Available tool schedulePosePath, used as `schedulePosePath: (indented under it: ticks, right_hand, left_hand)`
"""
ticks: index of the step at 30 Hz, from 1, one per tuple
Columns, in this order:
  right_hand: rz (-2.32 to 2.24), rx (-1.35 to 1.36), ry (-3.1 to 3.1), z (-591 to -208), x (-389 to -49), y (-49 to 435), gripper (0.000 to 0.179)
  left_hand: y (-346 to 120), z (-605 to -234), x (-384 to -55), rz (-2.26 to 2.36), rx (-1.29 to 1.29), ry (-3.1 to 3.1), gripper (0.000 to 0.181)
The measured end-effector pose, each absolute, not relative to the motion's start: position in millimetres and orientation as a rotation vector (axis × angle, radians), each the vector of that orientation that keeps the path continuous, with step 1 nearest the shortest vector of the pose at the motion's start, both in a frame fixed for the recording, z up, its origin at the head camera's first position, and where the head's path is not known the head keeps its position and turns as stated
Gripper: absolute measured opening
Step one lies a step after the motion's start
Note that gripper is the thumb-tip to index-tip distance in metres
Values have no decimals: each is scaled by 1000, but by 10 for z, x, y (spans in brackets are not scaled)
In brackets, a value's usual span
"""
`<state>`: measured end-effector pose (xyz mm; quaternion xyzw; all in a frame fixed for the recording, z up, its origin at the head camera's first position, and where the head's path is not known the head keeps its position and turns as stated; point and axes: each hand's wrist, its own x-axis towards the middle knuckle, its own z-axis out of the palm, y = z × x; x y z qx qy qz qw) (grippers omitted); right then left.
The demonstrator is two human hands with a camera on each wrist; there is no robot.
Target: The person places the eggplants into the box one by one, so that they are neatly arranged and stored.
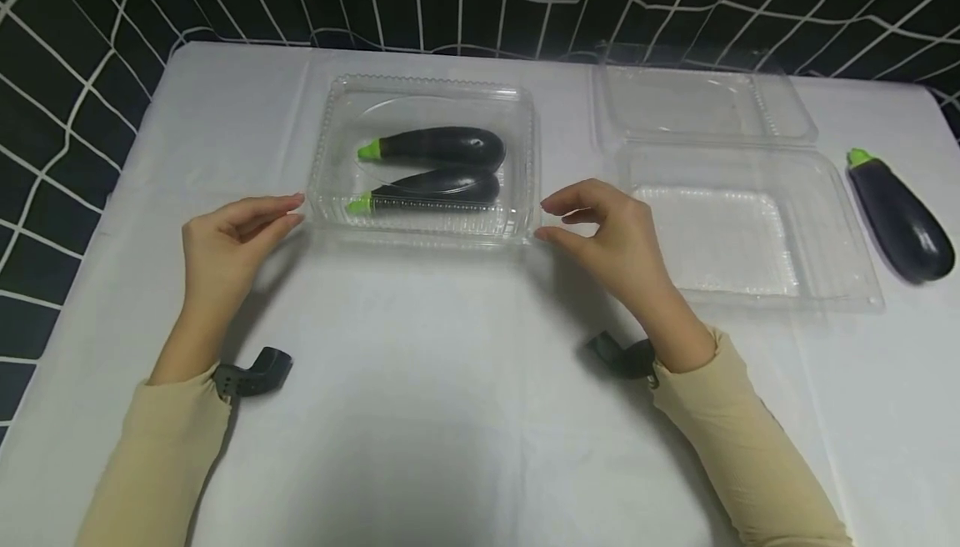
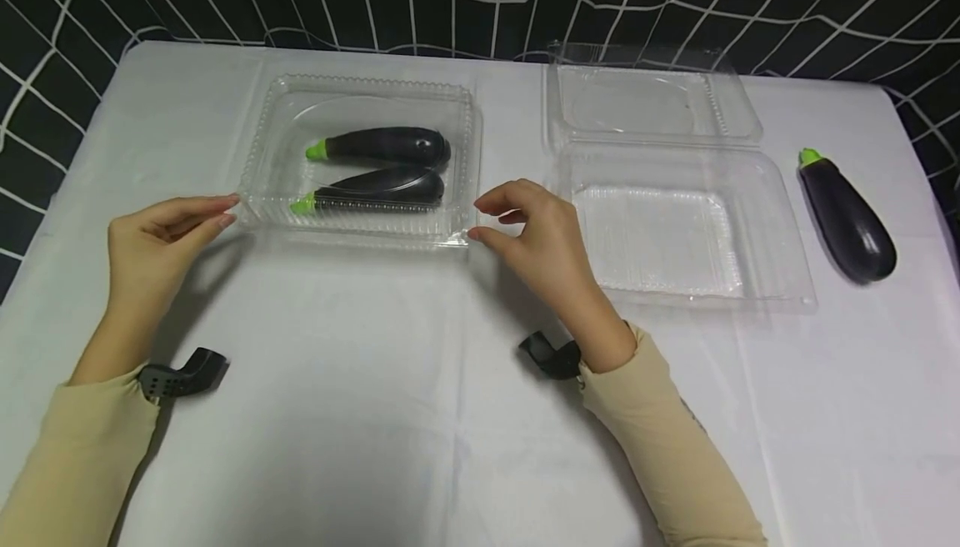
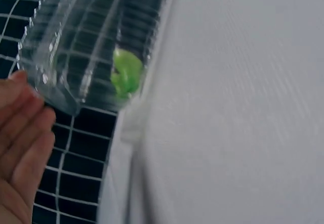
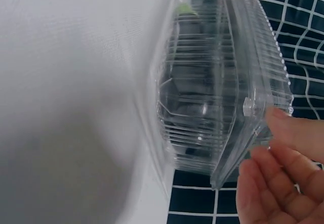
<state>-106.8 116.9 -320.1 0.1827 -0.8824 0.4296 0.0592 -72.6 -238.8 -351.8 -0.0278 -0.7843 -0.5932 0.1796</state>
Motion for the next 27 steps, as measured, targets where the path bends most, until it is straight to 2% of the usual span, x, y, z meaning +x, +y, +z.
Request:
schedulePosePath:
  ticks: [7, 13, 15, 20, 27]
  right_hand:
    - [1255, 483, -2794, -3165, -1058, 1179, 20]
    - [1211, 487, -2884, -3138, -1068, 1196, 14]
    - [1185, 491, -2916, -3127, -1077, 1203, 15]
    - [1146, 475, -2991, -3096, -1076, 1225, 21]
    - [1308, 379, -3038, -3142, -1060, 1130, 21]
  left_hand:
    - [-2381, -3472, -696, -1442, 87, -2468, 20]
    - [-2459, -3502, -723, -1593, 125, -2667, 35]
    - [-2475, -3516, -740, -1749, 124, -2614, 30]
    - [-2495, -3536, -772, -2122, 120, -2413, 4]
    - [-2539, -3536, -758, -2391, 206, -2246, 11]
